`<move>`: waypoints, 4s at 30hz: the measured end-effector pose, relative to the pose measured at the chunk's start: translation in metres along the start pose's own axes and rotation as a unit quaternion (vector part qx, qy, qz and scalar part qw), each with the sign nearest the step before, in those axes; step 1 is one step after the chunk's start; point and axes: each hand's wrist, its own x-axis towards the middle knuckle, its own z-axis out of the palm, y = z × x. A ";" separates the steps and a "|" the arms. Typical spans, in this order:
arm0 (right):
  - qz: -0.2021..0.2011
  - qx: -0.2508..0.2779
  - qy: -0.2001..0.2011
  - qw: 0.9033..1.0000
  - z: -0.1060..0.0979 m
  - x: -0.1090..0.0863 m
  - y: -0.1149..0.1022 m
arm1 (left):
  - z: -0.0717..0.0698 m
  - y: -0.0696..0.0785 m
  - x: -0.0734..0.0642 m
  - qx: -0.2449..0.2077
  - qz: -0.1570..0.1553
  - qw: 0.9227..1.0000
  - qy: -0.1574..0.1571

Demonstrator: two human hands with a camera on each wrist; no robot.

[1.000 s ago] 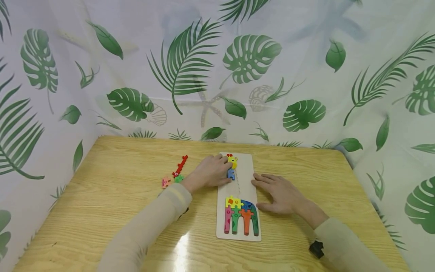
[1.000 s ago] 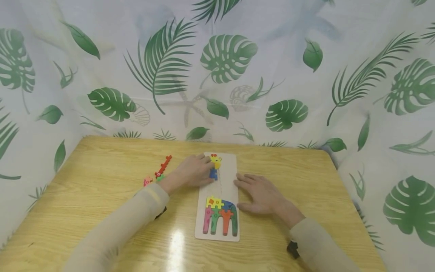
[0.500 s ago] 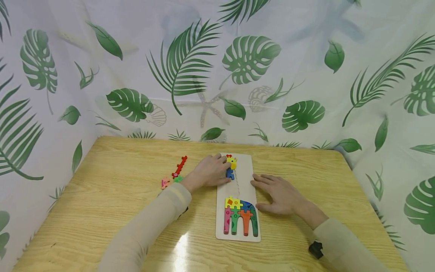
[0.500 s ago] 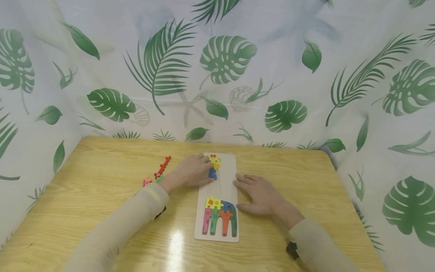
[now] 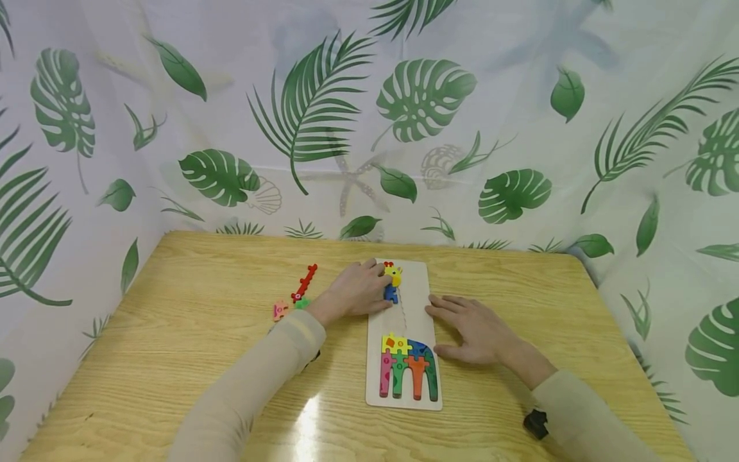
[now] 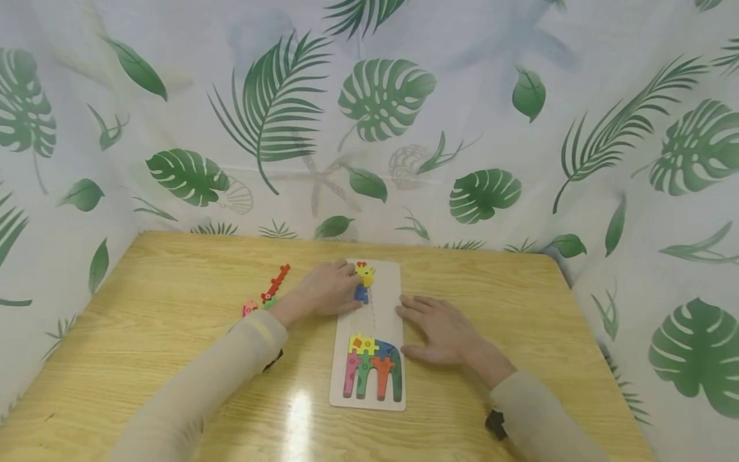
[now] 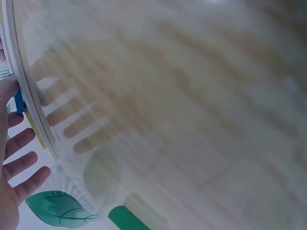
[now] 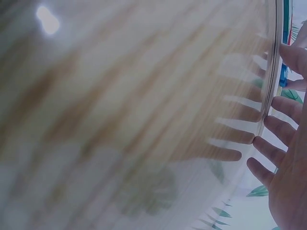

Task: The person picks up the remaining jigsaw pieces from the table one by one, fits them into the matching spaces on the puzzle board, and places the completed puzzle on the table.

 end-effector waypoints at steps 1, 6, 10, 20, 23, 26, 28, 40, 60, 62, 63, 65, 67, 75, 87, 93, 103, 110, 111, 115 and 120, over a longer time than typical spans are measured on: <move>0.001 0.001 0.000 1.000 0.000 0.000 0.000 | 0.000 0.000 0.000 -0.001 -0.001 1.000 0.000; 0.000 0.001 0.002 1.000 0.000 0.000 0.000 | -0.001 0.000 0.000 -0.003 -0.002 1.000 -0.002; -0.002 -0.003 0.001 1.000 0.002 0.000 0.002 | -0.001 0.000 -0.001 -0.005 -0.003 1.000 -0.004; -0.006 0.002 0.003 1.000 0.001 0.000 0.002 | -0.005 -0.001 -0.002 -0.003 0.000 1.000 -0.003; -0.006 0.005 0.004 1.000 0.001 0.000 0.002 | -0.005 -0.001 -0.002 -0.004 0.002 1.000 -0.003; -0.007 0.005 0.005 1.000 0.001 -0.001 0.003 | -0.005 -0.001 -0.002 -0.005 0.003 1.000 0.002; -0.008 0.004 0.007 1.000 0.001 0.000 0.003 | -0.005 -0.001 -0.003 -0.008 0.004 1.000 0.007; -0.008 0.005 0.007 1.000 0.003 0.000 0.004 | -0.004 -0.002 -0.003 -0.011 0.007 1.000 0.006; -0.002 0.005 0.007 1.000 0.002 -0.001 0.002 | -0.005 -0.003 -0.006 -0.006 0.008 1.000 0.004; -0.001 0.006 0.006 1.000 0.001 -0.001 0.001 | -0.006 -0.003 -0.007 -0.007 0.007 1.000 0.000; -0.001 0.006 0.006 1.000 0.001 0.000 0.001 | -0.006 -0.003 -0.007 -0.008 0.005 1.000 -0.001; -0.001 0.006 0.006 1.000 0.001 -0.001 0.001 | -0.006 -0.003 -0.007 -0.009 0.004 1.000 -0.003; -0.001 0.008 0.006 1.000 0.001 -0.001 0.000 | -0.006 -0.004 -0.008 -0.010 0.004 1.000 -0.004; -0.004 0.006 0.010 1.000 0.001 -0.001 0.001 | -0.011 -0.007 -0.013 -0.021 0.006 1.000 -0.005; -0.010 0.003 0.014 1.000 0.002 -0.002 0.003 | -0.023 -0.013 -0.026 -0.006 0.006 1.000 -0.022; -0.004 0.000 0.000 1.000 0.001 -0.001 0.003 | -0.025 -0.018 -0.029 -0.003 0.016 1.000 -0.019; -0.008 -0.002 0.006 1.000 0.001 -0.001 0.004 | -0.026 -0.027 -0.043 0.001 0.021 1.000 -0.015; -0.007 0.002 0.005 1.000 0.001 -0.001 0.003 | -0.029 -0.032 -0.055 -0.010 0.021 1.000 -0.015; -0.007 0.000 0.004 1.000 0.001 -0.001 0.003 | -0.029 -0.033 -0.056 -0.012 0.020 1.000 -0.013; -0.010 -0.004 0.008 1.000 0.002 -0.001 0.004 | -0.030 -0.038 -0.063 -0.020 0.020 1.000 -0.007; -0.011 -0.002 0.009 1.000 0.001 -0.001 0.004 | -0.029 -0.043 -0.073 -0.033 0.014 0.999 -0.003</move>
